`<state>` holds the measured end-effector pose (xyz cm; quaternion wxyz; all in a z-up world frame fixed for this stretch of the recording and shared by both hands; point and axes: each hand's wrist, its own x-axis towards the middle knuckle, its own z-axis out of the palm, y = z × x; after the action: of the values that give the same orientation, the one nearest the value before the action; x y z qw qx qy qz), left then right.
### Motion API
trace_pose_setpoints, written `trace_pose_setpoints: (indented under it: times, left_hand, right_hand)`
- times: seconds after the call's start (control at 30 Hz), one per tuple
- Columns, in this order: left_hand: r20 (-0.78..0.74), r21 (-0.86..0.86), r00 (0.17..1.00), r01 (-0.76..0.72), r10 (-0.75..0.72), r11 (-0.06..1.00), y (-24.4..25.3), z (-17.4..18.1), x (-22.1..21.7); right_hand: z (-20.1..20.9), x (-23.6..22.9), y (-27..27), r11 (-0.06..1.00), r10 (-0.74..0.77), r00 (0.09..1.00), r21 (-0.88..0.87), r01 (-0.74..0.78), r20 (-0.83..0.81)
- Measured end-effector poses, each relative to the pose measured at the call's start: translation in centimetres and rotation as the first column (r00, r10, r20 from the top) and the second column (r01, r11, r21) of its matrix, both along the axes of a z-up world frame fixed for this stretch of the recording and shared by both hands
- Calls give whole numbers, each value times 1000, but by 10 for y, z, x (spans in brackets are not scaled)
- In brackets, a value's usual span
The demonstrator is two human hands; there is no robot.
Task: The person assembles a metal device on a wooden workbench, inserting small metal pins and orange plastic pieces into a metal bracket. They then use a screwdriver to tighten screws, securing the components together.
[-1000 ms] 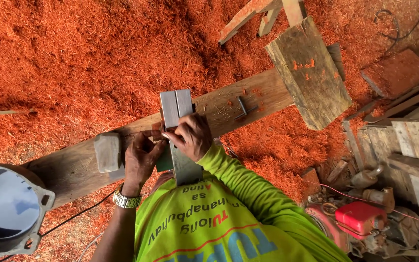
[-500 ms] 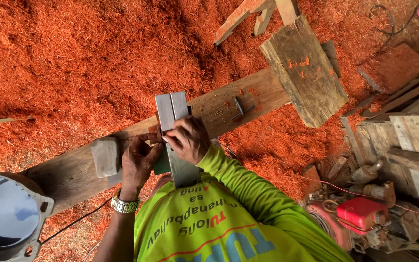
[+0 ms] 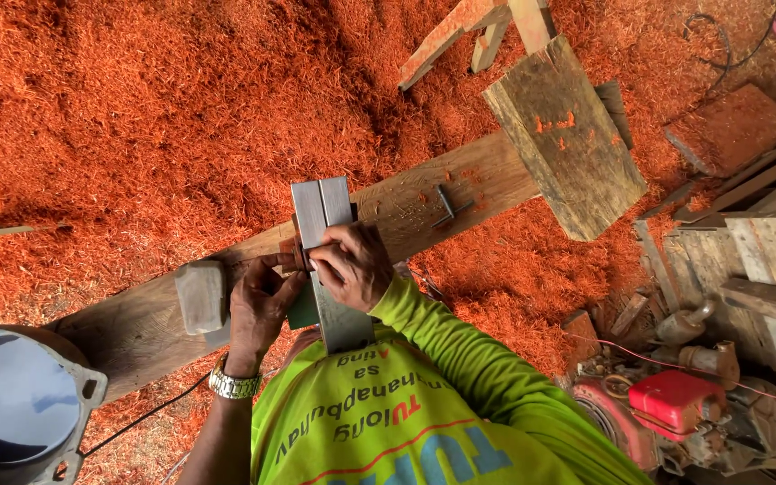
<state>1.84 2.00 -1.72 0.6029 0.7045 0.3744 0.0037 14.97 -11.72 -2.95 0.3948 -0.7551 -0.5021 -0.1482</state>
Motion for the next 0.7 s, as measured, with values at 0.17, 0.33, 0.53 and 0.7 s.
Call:
trace_pose_setpoints:
  times: [0.17,0.33,0.53,0.7]
  left_hand:
    - [1,3,1000,2,-2,1000,1,-6,0]
    - [-26,6,1000,-4,4,1000,1,-12,-2]
    - [-36,-10,999,-11,10,1000,2,-15,-1]
    - [-36,22,999,3,-2,1000,1,-8,1]
  right_hand:
    - [12,1,3,1000,-8,999,9,8,-41]
    - [-3,2,0,999,-10,1000,-34,11,17]
    - [-4,3,1,999,8,1000,-34,-9,-21]
    - [5,7,2,995,1,1000,-99,0,9]
